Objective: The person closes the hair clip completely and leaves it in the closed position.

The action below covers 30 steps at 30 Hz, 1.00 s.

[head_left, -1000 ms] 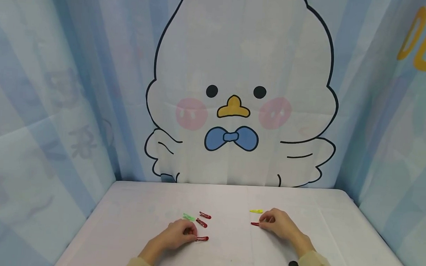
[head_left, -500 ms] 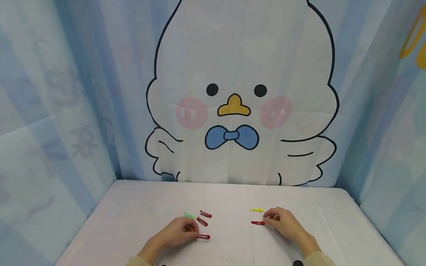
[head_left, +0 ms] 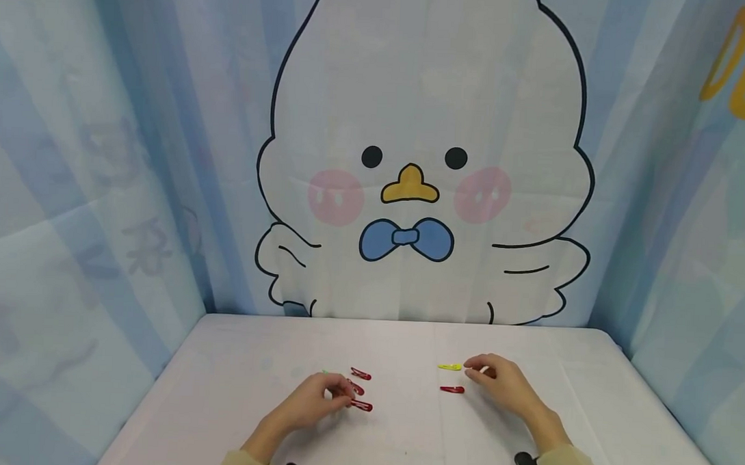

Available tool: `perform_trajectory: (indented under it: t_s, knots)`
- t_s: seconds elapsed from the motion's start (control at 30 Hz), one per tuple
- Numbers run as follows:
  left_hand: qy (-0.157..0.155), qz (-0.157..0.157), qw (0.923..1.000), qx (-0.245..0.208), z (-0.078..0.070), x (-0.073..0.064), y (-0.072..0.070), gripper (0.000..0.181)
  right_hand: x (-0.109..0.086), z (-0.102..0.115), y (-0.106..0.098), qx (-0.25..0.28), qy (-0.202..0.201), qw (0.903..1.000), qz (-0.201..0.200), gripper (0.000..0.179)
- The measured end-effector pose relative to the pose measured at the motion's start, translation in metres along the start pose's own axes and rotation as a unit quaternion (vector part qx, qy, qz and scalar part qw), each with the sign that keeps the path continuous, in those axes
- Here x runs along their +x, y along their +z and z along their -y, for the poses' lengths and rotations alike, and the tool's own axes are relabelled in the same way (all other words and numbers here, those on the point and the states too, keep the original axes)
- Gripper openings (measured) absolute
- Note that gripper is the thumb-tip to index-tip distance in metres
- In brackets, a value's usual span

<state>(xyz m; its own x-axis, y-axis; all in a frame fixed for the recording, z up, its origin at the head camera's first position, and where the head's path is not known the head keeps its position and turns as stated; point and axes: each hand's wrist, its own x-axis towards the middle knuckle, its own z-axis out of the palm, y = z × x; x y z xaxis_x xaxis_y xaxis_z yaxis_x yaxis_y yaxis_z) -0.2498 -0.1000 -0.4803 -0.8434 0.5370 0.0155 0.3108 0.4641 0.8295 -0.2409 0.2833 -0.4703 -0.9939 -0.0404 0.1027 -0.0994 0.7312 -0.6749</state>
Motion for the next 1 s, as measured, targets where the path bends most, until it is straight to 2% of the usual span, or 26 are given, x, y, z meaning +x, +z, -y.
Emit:
perform_trajectory:
  t_s: [0.43,0.73,0.87,1.0]
  knots:
    - [0.005,-0.047,0.9981,-0.04,-0.013,0.007,0.006,0.004,-0.005,0.017,-0.009,0.021,-0.033,0.999,-0.021,0.03]
    - [0.045,-0.067,0.9958,-0.044,-0.024,0.009,0.009,0.004,-0.012,0.033,-0.004,0.06,-0.089,0.9927,-0.054,0.03]
    - [0.054,-0.074,0.9935,-0.068,-0.027,0.01,0.013,0.004,-0.016,0.039,0.0,0.077,-0.098,0.9903,-0.061,0.029]
    - [0.046,-0.076,0.991,-0.099,-0.03,0.012,0.017,0.005,-0.019,0.046,0.005,0.091,-0.107,0.9882,-0.061,0.027]
